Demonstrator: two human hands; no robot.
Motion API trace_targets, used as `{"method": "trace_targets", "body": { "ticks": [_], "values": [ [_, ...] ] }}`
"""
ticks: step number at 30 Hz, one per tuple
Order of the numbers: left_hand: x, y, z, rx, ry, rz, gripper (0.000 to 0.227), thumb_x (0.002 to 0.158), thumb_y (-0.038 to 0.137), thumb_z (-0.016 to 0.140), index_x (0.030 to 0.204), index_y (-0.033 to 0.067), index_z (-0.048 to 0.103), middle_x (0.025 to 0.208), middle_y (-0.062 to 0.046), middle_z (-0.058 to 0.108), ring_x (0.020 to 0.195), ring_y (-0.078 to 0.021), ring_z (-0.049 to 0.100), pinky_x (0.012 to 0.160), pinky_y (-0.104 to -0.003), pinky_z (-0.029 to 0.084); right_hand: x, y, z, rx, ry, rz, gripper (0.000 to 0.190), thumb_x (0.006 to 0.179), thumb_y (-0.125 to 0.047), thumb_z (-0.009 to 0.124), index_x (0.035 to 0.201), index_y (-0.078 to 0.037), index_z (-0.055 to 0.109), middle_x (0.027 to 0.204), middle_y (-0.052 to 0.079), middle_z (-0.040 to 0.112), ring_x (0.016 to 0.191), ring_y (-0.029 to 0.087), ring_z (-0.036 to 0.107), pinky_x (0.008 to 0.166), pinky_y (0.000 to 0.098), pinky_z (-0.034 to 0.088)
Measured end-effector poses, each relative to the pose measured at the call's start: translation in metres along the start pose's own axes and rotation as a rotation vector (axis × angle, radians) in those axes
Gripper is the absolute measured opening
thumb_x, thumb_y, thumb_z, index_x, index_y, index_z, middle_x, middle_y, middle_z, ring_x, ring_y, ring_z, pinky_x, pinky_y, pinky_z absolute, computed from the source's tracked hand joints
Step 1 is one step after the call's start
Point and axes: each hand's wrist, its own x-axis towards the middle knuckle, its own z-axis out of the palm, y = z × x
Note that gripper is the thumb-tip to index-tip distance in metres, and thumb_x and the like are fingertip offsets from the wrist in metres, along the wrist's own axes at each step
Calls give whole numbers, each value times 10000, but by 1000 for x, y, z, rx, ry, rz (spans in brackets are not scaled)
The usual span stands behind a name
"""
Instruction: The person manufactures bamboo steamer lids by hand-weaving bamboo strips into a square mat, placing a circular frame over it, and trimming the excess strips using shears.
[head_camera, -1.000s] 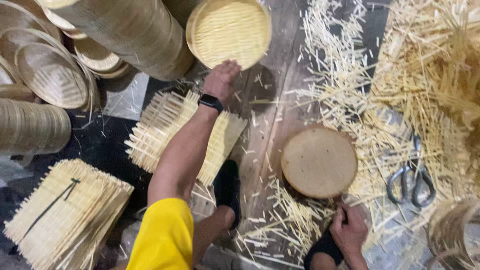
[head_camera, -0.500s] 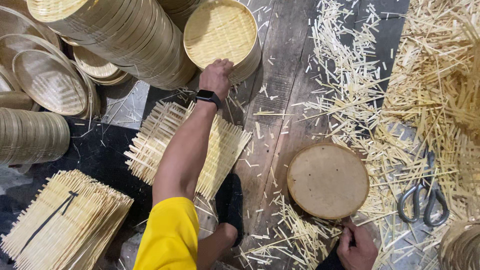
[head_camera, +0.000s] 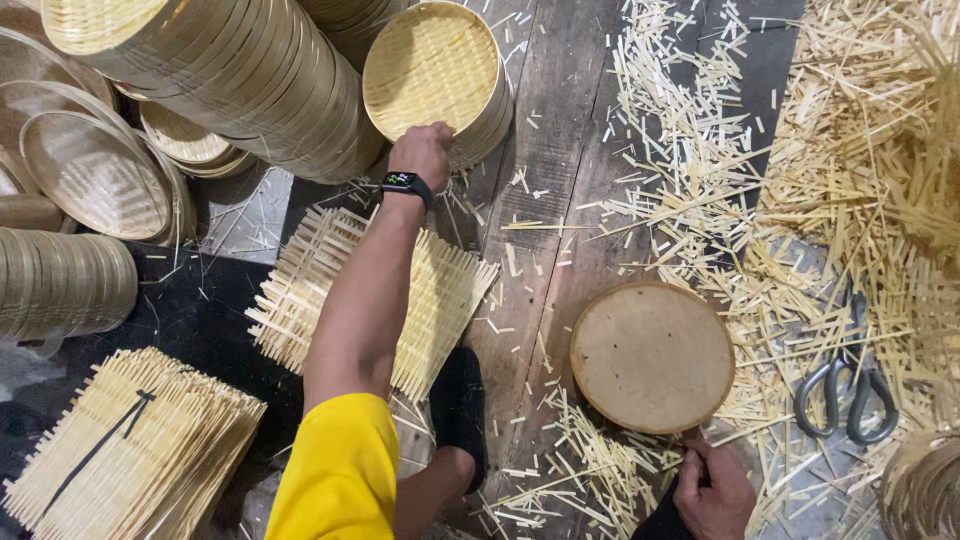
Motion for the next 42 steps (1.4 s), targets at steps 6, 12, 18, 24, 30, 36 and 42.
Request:
{"method": "trace_targets", "body": {
  "ticks": [6, 12, 18, 24, 30, 36, 42],
  "values": [
    [1, -2, 17, 154, 50, 102, 299, 970, 46, 528, 1227, 86, 676, 1270, -178, 676, 1157, -390, 639, 989, -496, 513, 0, -2, -2, -49, -38, 78, 177, 883, -66, 682, 1048, -98, 736, 843, 108, 673, 667, 228, 653, 656, 350, 518],
    [-106, 33, 18, 192, -70, -97, 990, 843, 258, 789, 1579, -40, 197, 1624, -287, 264, 1520, -419, 267, 1232, -581, 243, -3, 4, -2, -5, -1, 8, 160, 902, -83, 684, 1053, -108, 728, 824, 87, 650, 695, 227, 634, 681, 356, 517],
    [-229, 54, 17, 220, -564, -373, 1202, 679, 405, 920, 1524, -47, 196, 1596, -345, 156, 1480, -516, 182, 1182, -571, 260, -3, 9, -4, -47, -31, -16, 137, 906, -97, 679, 1031, -108, 736, 816, 88, 650, 711, 242, 632, 708, 383, 515],
    [-231, 47, -5, 51, -246, -187, 358, 783, 196, 714, 1073, 7, 622, 1119, -235, 663, 1042, -419, 655, 873, -507, 542, -3, 14, -3, -29, 21, -87, 121, 914, -90, 671, 1023, -92, 723, 827, 89, 643, 743, 255, 627, 723, 390, 511],
    [-256, 183, -27, -129, 26, 196, 146, 1051, 160, 546, 995, 69, 646, 793, -83, 653, 648, -202, 578, 562, -315, 498, -8, 23, 0, 33, -18, -4, 141, 915, -85, 673, 1042, -71, 731, 784, 102, 653, 676, 223, 618, 676, 355, 511],
    [-311, 218, 19, -190, 193, 850, 463, 770, 204, 650, 1218, 88, 636, 1257, -153, 691, 1118, -279, 667, 859, -421, 546, 16, 40, -27, 243, 61, 210, 165, 1071, -112, 610, 1162, -6, 696, 993, 93, 718, 889, 169, 678, 781, 294, 555],
    [-185, 65, 27, -570, 85, 2, 500, 845, 50, 531, 1340, 53, 601, 1320, -198, 637, 1117, -331, 642, 926, -458, 540, 141, -72, -123, -133, -263, -145, 212, 976, -187, 705, 1152, -76, 745, 880, 100, 726, 732, 169, 697, 734, 320, 566]
  ]
}}
